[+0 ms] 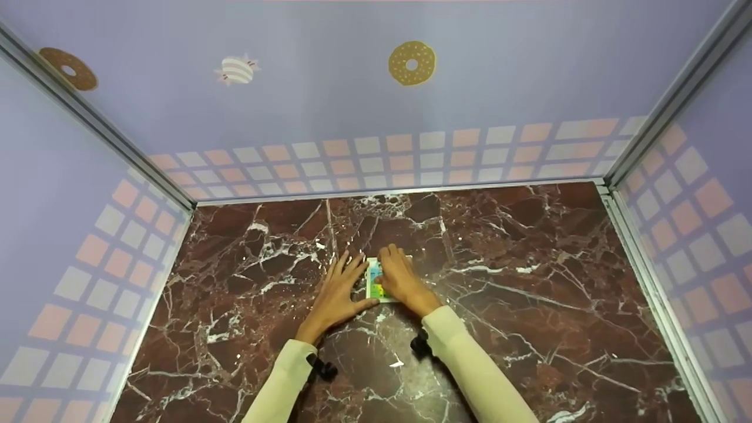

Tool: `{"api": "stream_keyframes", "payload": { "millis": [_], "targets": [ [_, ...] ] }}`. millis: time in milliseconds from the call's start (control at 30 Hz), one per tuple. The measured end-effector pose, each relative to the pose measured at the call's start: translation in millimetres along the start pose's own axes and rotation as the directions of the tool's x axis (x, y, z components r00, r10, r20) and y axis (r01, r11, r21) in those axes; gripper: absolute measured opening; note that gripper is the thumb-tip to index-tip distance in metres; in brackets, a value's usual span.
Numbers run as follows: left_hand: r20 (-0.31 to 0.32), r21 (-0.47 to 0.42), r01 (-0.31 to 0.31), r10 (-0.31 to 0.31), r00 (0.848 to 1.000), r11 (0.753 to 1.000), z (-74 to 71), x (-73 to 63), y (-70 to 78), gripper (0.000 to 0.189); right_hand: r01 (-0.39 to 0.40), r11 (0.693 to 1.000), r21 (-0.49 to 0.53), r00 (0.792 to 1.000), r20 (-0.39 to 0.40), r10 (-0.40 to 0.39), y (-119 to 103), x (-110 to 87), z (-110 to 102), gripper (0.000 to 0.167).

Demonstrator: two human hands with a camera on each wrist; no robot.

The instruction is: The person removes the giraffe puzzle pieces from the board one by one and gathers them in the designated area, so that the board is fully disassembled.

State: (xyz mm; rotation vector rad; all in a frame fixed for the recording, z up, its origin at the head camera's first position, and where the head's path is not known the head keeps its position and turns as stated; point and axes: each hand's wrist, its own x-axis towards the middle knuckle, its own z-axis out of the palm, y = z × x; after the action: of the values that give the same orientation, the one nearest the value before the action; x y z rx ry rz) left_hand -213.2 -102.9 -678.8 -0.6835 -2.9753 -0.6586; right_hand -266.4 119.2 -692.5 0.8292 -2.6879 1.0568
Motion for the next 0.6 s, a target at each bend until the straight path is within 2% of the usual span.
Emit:
{"api": "stream_keyframes", "payload": {
  "millis": [33,133,267,367,500,600],
  "targets": [
    [-0.006,-0.004,0.001,-0.001,1.000,1.000,-0.7,-1.3,-0.5,0.101,0.001,1.000,0.012,1.000,-0.011,-0.001,5,1.0,6,0.050],
    [-0.024,0.007,-0.001,0.001,1.000,1.000,-2.4,-4.6,-1.9,0.101,0.015,0.998,0.053,0.999,-0.029,-0.014,3,2.5,7,0.049],
    [-0.026,0.024,0.006,-0.005,1.000,1.000,-4.7,-7.3,-3.4,0.101,0.020,0.990,0.140,0.998,-0.067,-0.010,1,4.2,8,0.035],
    [-0.021,0.028,0.005,-0.005,1.000,1.000,-5.5,-4.8,-2.8,0.101,0.004,0.985,0.172,0.994,-0.110,0.015,6,5.4,8,0.022],
    [-0.025,0.037,-0.016,0.017,1.000,0.999,-2.5,0.5,0.8,0.101,-0.024,0.984,0.176,0.988,-0.145,0.050,13,3.6,5,0.016],
    [-0.018,0.045,-0.019,0.020,1.000,0.999,-0.9,2.4,1.2,0.101,-0.001,0.981,0.194,0.986,-0.165,0.034,5,1.4,-3,0.013]
  ]
}}
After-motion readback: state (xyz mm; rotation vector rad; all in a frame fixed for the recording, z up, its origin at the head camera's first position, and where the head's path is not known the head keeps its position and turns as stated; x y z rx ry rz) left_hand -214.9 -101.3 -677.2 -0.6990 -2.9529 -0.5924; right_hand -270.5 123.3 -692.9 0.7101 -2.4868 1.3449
